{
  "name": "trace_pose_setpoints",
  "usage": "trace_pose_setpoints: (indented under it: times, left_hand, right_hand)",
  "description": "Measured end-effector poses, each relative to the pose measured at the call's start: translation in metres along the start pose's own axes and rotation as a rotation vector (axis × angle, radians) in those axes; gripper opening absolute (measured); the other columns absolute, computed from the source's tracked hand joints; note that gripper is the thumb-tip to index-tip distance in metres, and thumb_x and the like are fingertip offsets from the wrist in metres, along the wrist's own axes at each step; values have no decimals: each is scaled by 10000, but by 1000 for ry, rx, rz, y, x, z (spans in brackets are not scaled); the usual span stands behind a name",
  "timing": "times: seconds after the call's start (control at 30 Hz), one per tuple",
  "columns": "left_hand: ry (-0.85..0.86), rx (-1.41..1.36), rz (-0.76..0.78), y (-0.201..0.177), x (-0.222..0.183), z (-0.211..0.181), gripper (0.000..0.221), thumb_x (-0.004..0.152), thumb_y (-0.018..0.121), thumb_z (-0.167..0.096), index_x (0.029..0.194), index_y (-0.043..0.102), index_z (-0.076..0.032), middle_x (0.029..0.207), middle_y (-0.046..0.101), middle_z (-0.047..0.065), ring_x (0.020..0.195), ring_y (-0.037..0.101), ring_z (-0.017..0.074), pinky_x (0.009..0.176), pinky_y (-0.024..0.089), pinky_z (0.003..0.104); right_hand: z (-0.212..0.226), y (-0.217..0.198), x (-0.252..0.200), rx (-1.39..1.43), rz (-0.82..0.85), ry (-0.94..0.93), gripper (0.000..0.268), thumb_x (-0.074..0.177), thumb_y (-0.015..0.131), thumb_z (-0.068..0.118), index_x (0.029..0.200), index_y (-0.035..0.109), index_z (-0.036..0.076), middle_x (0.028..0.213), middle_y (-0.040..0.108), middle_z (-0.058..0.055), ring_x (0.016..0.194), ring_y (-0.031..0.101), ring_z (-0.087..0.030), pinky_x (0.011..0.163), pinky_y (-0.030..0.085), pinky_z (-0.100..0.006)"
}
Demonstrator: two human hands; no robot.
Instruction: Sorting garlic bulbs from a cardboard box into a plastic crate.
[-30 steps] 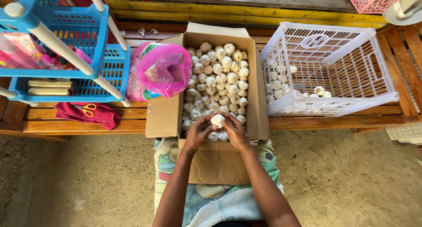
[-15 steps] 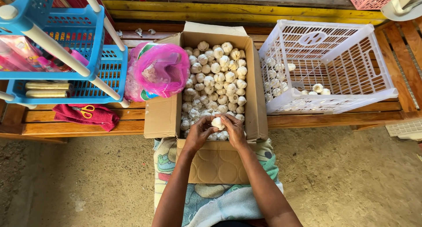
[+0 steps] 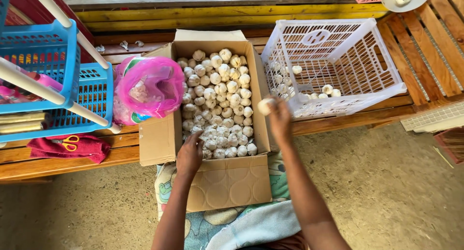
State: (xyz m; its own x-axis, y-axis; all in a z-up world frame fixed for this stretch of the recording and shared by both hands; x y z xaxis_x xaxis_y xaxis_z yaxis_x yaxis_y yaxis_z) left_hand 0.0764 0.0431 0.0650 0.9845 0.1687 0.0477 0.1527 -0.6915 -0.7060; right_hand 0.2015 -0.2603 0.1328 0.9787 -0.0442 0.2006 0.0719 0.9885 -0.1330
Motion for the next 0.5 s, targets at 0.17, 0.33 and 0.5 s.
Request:
trace_pose_setpoints:
  times: [0.17, 0.33, 0.5]
  left_hand:
    - [-315, 23, 23, -8, 3, -3, 370, 1021, 553, -305, 1391, 568, -308, 1182, 743, 91, 1009, 716, 353, 867, 553, 492]
    - [-379, 185, 64, -6, -1, 1, 404, 1029, 524, -257, 1429, 549, -306, 1185, 730, 130, 1008, 721, 362, 888, 554, 491]
    - [-328, 218, 14, -9, 0, -6, 335, 1012, 511, -242, 1336, 591, -272, 1276, 702, 73, 954, 719, 391, 822, 573, 514]
  right_hand:
    - [35, -114, 66, -261, -370, -172, 257, 1045, 664, 204, 1271, 651, 82, 1311, 669, -114, 968, 660, -202, 742, 592, -306]
    - [17, -154, 88, -471, -472, -85, 273, 1015, 735, 251, 1232, 667, 99, 1283, 623, -97, 958, 689, -177, 740, 634, -276]
    - [-10, -132, 90, -799, -320, 71, 346, 948, 782, 268, 1251, 686, 131, 1281, 629, -95, 1132, 577, -290, 981, 514, -460]
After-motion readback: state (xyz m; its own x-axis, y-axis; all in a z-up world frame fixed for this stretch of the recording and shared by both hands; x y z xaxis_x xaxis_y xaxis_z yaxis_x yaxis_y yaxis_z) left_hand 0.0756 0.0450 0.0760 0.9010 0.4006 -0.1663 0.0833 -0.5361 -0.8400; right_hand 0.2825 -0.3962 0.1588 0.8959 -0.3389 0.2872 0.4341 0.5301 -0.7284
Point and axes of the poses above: each hand's wrist, its own x-axis towards the middle knuckle, its own y-axis out of the palm, z = x × y, the point moved 10 cm from there along x, towards the middle knuckle
